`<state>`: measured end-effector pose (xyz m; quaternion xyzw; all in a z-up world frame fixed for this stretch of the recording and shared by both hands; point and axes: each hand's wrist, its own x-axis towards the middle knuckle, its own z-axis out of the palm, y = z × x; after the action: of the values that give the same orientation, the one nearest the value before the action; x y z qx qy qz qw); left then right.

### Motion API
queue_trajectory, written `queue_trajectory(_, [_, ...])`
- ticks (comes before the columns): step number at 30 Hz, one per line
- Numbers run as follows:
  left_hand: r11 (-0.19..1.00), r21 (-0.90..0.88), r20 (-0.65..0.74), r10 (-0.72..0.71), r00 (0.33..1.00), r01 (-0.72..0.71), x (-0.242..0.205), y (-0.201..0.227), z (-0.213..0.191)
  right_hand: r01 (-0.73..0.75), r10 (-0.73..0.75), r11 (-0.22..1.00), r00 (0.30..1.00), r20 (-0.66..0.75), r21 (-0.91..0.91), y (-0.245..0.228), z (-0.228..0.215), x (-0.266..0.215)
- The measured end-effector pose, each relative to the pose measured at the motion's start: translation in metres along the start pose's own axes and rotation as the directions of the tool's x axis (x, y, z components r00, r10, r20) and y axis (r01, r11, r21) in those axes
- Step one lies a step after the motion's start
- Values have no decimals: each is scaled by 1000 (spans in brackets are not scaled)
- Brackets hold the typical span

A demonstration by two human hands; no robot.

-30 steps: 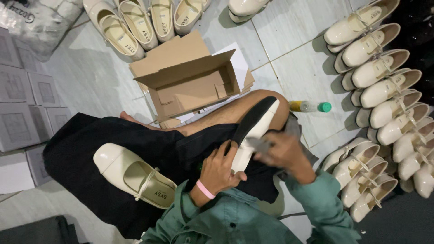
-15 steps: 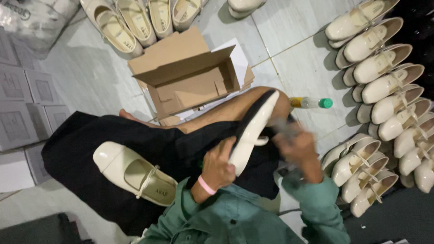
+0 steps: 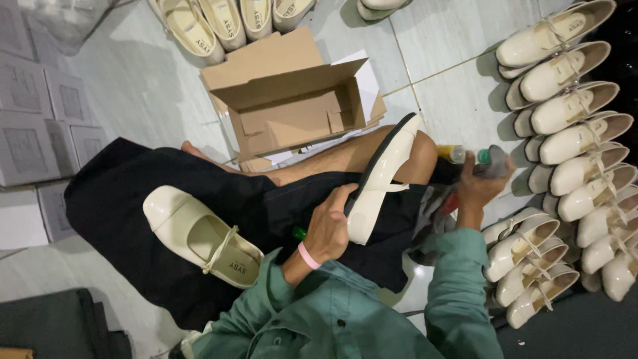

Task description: The person sits on the floor and wipes a white flat shoe with a cloth, then places it into a cardboard box. They repeat the wiping process on a second shoe and place it into the box as well.

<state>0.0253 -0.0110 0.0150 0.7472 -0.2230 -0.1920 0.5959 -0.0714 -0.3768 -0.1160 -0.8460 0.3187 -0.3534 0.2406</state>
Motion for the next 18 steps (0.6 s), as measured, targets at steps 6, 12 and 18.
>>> queue_trajectory(6, [975, -215, 14, -51, 999, 53, 0, -5, -1, -83, 105, 972, 990, -91, 221, 19, 30, -12])
queue_trajectory(12, [952, -267, -83, -181, 980, 153, 3, -8, 4, -301, 337, 941, 870, -361, 155, 33, 33, 2])
queue_trajectory(18, [763, -520, 66, -412, 909, 384, 3, 0, 2, -515, 875, 261, 483, 26, 817, 36, 4, -2])
